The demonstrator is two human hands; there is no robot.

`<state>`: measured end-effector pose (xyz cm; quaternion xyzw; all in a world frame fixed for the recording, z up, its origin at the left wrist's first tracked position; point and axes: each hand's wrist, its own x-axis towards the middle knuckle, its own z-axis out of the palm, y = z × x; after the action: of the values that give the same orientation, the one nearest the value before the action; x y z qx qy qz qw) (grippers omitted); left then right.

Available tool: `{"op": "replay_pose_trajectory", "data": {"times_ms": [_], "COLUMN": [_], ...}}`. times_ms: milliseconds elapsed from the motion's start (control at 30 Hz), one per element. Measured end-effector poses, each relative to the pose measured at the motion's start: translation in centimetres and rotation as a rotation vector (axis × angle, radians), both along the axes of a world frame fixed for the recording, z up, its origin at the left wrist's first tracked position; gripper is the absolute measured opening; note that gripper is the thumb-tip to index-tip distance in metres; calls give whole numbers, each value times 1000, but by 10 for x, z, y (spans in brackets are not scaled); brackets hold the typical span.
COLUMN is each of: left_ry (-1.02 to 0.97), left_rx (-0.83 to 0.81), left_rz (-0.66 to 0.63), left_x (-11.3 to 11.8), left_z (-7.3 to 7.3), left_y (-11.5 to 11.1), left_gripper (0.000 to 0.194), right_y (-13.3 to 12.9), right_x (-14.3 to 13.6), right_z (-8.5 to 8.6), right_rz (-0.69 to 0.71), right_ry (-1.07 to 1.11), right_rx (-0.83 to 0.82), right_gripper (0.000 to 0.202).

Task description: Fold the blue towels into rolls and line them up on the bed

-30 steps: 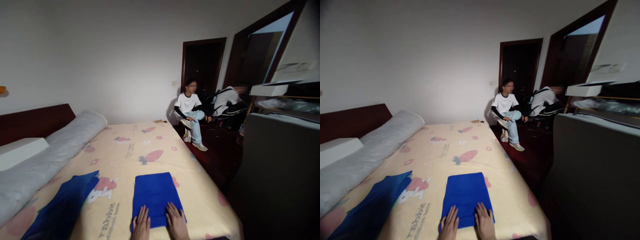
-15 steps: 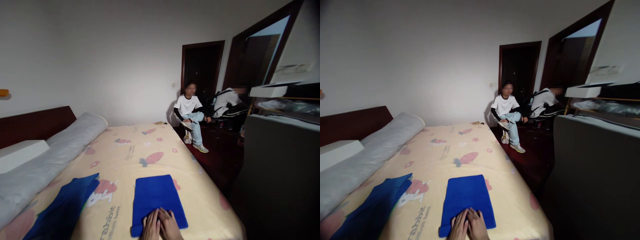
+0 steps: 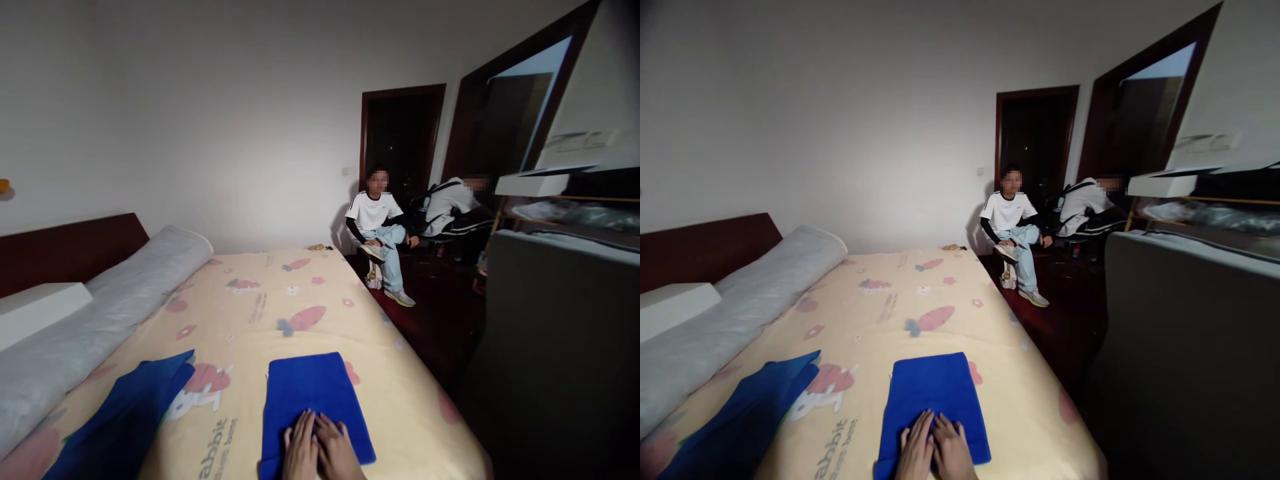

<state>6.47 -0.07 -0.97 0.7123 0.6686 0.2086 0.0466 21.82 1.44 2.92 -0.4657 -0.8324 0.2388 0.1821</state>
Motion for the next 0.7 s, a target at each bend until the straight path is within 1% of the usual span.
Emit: {"op": "replay_pose_trajectory", "data": {"times_ms": [33, 67, 100, 133, 167, 233, 267, 300, 367, 400, 467, 533, 600, 633, 667, 700], "left_ry": [-6, -2, 12, 32, 53, 78, 82, 82, 85, 91, 105, 107, 94, 86, 80, 78], "left_rx": [-22, -27, -18, 0, 23, 86, 120, 149, 204, 233, 292, 332, 336, 339, 346, 354], "left_rz": [4, 35, 82, 148, 231, 418, 494, 550, 582, 577, 513, 356, 158, 76, 20, -6], "left_x": [5, 4, -1, -12, -25, -58, -73, -86, -99, -99, -85, -59, -29, -15, -2, 9], "left_z": [-3, -7, -9, -10, -10, -6, -2, 1, 7, 9, 8, 2, -7, -13, -19, -25], "left_y": [3, 6, 7, 8, 8, 5, 2, -1, -10, -15, -25, -35, -43, -46, -50, -53], "left_gripper": [50, 50, 48, 46, 44, 43, 43, 44, 46, 46, 45, 46, 48, 48, 48, 48], "right_y": [2, 6, 11, 17, 24, 37, 42, 46, 45, 42, 29, 11, -7, -14, -20, -25], "right_x": [-6, -7, -3, 5, 17, 46, 61, 74, 90, 93, 90, 77, 60, 51, 43, 37], "right_z": [1, 0, -2, -6, -10, -21, -26, -31, -37, -37, -34, -29, -27, -28, -32, -38], "right_rz": [50, 66, 37, -37, -147, -399, -494, -549, -567, -551, -513, -442, -312, -230, -149, -84], "right_ry": [3, -4, -21, -49, -85, -156, -179, -188, -159, -127, -49, 24, 72, 81, 77, 62], "right_rx": [-23, -32, -25, -6, 19, 73, 100, 131, 206, 242, 288, 295, 266, 243, 217, 193], "right_gripper": [46, 47, 47, 46, 46, 47, 48, 48, 48, 47, 45, 42, 40, 39, 39, 38]}}
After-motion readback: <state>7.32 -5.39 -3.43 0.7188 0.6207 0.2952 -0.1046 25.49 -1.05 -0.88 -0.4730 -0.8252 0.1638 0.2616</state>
